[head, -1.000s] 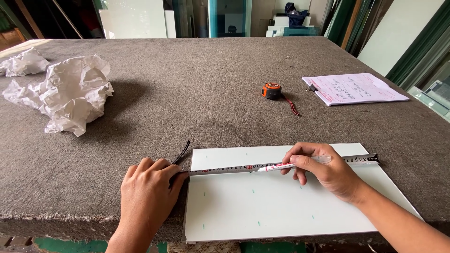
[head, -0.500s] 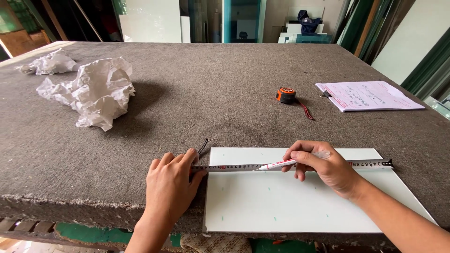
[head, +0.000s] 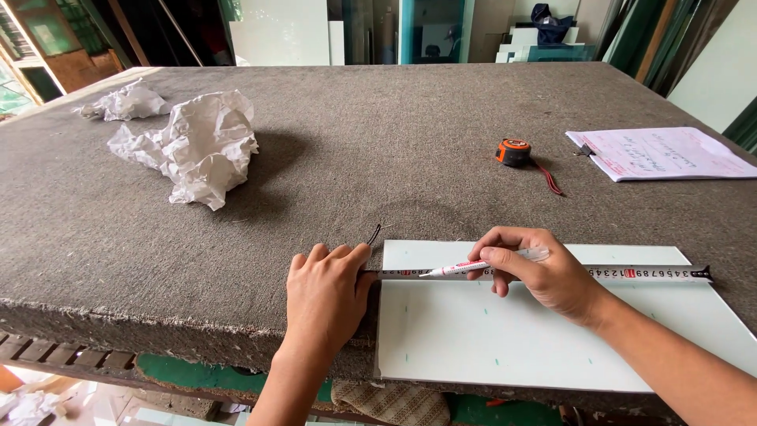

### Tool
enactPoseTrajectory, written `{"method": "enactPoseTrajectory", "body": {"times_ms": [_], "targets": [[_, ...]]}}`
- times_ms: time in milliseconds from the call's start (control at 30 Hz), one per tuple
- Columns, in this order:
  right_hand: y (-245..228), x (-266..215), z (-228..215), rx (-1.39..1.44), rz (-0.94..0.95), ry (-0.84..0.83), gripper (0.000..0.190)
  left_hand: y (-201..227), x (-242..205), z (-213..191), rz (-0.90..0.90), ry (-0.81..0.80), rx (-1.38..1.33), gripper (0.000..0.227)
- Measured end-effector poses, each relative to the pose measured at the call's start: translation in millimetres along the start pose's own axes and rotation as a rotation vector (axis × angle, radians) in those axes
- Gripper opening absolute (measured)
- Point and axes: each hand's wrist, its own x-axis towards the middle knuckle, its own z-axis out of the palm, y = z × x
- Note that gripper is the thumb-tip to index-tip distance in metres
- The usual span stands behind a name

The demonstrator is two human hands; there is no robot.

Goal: Using a tape measure and a marker to layout points on a glass sheet for fabrication.

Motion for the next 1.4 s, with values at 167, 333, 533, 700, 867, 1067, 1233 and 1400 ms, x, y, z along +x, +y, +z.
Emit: {"method": "enactPoseTrajectory", "body": {"times_ms": [167,333,533,700,867,1067,1233,1400], "targets": [[7.6,5.3,7.0,0.019,-0.014,0.014,0.025,0.1,2.5,1.9,0.019,0.001,0.019,0.014],[9.5,3.0,12.5,0.014,-0.011,0.033,0.025,-1.0,1.3,6.3,0.064,0.052,0.050,0.012],[10.4,2.4,13.5,0.011,-0.007,0.007,0.024,-0.8,0.0,7.6,0.081,0.101,0.059,0.012],[11.0,2.3,14.0,0.021,-0.008,-0.007,0.024,1.0,-0.8,5.0,0.073,0.094,0.063,0.014],[10.2,2.0,14.9,-0.009,-0.022,0.000,0.024,1.3,-1.1,5.2,0.060,0.093,0.056,0.010],[13.4,3.4,14.7,-0.001,-0.007,0.010,0.023,1.1,-1.5,6.1,0.060,0.096,0.052,0.011],[12.5,2.5,13.9,-0.009,-0.012,-0.011,0.025,1.0,-1.5,6.2,0.055,0.086,0.043,0.012],[11.1,2.6,15.3,-0.004,0.014,0.015,0.025,0.9,-1.8,7.2,0.059,0.107,0.061,0.011]]}}
